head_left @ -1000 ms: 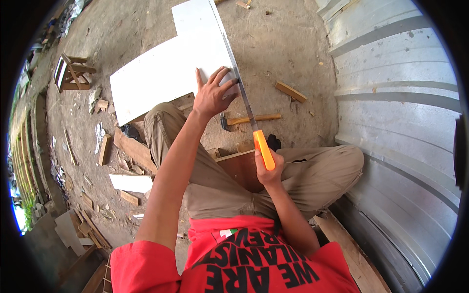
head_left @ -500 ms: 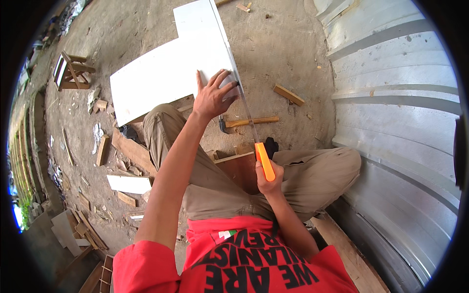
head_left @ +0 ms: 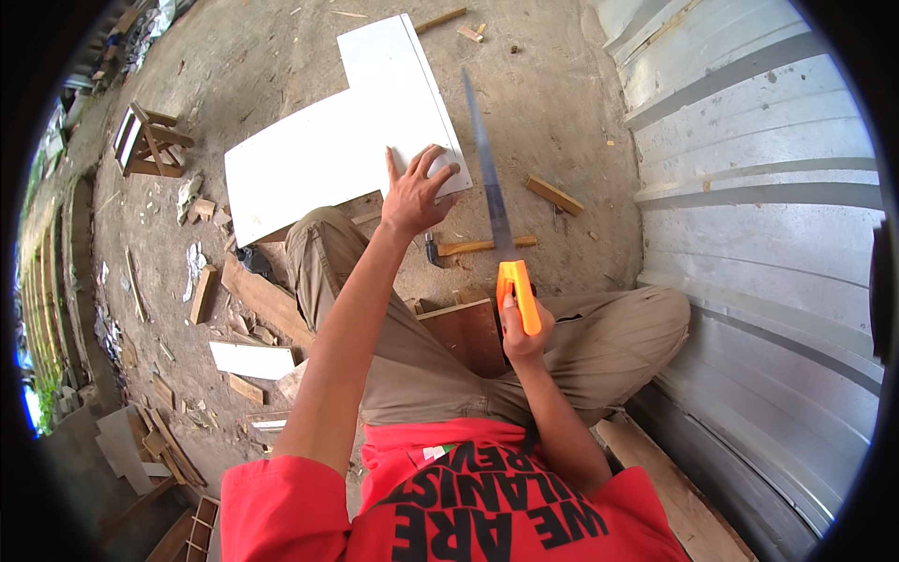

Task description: The person sits on the floor and uses a hand saw to cut a piece of white laminated board. They adjust the board, saw along a marked line, and then use a hammer to tap the cut edge.

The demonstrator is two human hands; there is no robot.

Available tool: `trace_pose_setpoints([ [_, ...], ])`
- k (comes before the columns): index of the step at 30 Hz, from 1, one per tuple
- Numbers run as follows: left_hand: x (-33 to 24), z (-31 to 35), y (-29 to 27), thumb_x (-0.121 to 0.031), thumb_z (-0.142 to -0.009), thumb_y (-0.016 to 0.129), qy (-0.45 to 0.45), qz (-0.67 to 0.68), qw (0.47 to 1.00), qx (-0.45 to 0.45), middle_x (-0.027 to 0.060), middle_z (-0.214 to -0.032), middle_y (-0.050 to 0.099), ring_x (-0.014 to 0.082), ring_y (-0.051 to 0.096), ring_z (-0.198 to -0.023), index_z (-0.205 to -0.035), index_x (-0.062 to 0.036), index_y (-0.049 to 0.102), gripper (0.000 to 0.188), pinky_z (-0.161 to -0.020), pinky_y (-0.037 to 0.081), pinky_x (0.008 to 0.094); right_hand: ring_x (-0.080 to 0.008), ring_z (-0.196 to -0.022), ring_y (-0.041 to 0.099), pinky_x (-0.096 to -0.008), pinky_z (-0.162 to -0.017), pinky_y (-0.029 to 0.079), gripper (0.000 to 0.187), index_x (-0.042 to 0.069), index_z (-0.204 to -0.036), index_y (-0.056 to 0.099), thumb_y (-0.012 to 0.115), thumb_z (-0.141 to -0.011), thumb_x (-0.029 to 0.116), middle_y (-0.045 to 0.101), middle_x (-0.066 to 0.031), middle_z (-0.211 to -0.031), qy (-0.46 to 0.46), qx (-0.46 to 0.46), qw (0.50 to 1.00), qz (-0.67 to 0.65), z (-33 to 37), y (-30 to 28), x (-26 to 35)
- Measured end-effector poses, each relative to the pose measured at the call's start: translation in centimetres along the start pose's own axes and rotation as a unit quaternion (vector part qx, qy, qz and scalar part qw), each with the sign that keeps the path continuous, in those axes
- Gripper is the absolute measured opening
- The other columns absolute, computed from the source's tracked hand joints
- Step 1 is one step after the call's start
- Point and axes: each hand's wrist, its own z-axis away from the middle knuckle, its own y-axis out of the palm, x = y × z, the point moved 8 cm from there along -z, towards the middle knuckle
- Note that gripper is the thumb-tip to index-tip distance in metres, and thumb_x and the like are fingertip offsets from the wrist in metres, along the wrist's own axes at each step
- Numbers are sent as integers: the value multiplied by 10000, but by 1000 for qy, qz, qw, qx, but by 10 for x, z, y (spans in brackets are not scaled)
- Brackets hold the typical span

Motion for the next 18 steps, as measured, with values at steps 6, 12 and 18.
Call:
trace_pose_setpoints([
  [6, 3, -3, 2, -463, -835, 724, -48, 3, 998, -35, 40, -1568, 275, 212, 229, -1480, -1464, -133, 342, 807, -1188, 64, 693, -113, -539, 473, -303, -509, 386, 175, -5, -783, 585, 619, -923, 94, 503, -25, -600, 52, -53, 996, -55, -12, -15, -18],
  [12, 3, -7, 6, -375, -851, 712, -82, -49, 995, 4, 71, -1631, 159, 212, 148, -1512, -1549, -68, 184, 927, -1187, 96, 691, -84, -560, 437, -296, -516, 380, 174, -8, -804, 588, 632, -935, 97, 470, -4, -608, 75, -57, 990, -102, -7, -17, -32],
  [18, 0, -3, 21, -198, -894, 616, -134, -111, 985, -13, 80, -1654, 42, 214, 55, -1529, -1573, -65, 84, 873, -1084, 125, 809, -90, -559, 440, -301, -513, 373, 184, -9, -793, 577, 627, -935, 97, 477, -7, -607, 23, -51, 994, -93, 4, -19, -23],
])
